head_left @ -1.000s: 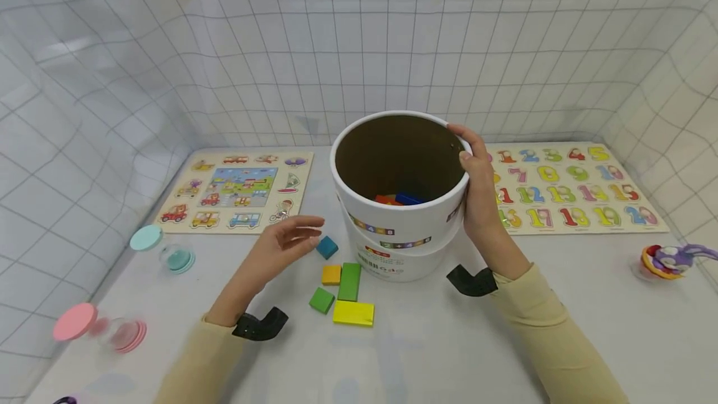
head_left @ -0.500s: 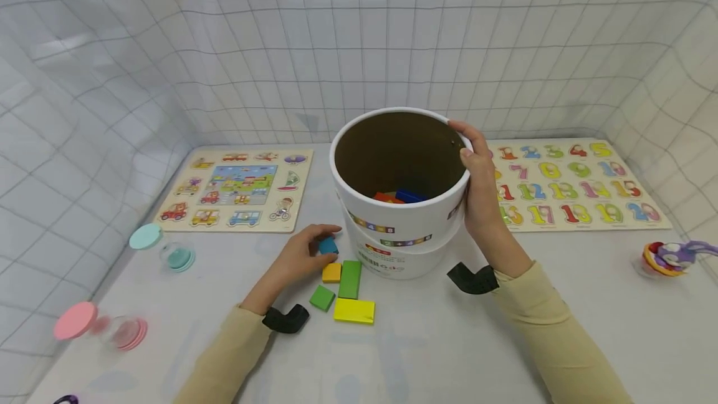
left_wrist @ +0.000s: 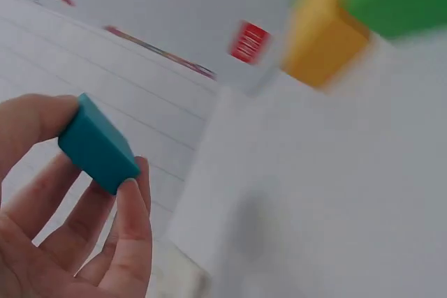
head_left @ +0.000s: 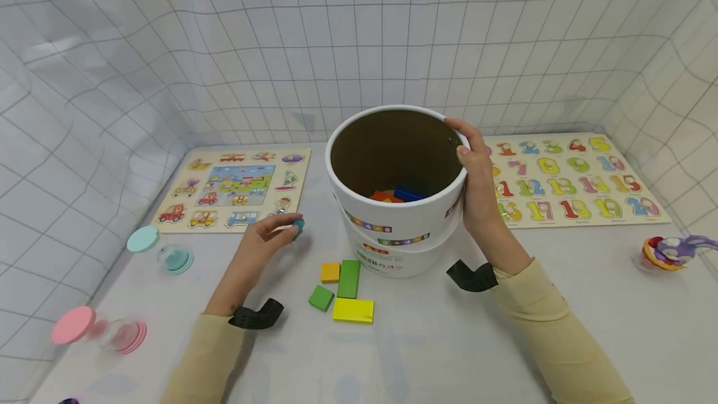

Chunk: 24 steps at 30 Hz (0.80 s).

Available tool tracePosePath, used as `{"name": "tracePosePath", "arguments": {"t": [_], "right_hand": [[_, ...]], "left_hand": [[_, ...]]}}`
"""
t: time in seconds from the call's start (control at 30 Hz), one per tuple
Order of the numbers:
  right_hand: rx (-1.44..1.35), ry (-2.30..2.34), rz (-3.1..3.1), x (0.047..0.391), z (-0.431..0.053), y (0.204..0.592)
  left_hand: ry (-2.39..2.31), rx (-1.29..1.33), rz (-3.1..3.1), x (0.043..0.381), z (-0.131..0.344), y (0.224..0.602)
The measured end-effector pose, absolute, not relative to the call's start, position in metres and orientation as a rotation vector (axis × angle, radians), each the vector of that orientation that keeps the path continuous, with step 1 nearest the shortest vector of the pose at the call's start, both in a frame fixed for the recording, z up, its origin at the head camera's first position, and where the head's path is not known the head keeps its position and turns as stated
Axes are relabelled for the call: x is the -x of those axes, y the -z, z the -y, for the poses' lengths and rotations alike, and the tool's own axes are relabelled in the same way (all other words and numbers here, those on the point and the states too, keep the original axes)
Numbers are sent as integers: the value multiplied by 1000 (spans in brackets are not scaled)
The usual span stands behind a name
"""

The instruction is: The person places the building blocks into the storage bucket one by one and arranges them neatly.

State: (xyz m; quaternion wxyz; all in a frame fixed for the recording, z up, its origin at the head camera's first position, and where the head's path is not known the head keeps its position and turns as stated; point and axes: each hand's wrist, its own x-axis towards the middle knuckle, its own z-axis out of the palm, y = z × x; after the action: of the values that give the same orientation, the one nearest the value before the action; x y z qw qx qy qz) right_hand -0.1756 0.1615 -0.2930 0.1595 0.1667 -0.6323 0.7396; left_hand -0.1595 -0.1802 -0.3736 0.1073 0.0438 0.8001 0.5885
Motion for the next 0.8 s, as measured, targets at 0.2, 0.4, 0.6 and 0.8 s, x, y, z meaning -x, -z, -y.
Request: {"name": "tracePosePath", "arguments": {"t": [0.2,0.4,0.6,0.8], "right_hand": [[-475,-2130,1801,174,-161,292],[-467,-2127,1806,172,-161,291],[-464,-2113,1818,171,-162,291],[-473,-2101,1822,174,-162,292]], "left_hand": [[-2090,-384,-2217,133,164,304],[-2193,-624,-2208,113,127,235],[-2118,-836,-2243,123,97,205],[-1888,-1043,-2517,144,83,214]]}}
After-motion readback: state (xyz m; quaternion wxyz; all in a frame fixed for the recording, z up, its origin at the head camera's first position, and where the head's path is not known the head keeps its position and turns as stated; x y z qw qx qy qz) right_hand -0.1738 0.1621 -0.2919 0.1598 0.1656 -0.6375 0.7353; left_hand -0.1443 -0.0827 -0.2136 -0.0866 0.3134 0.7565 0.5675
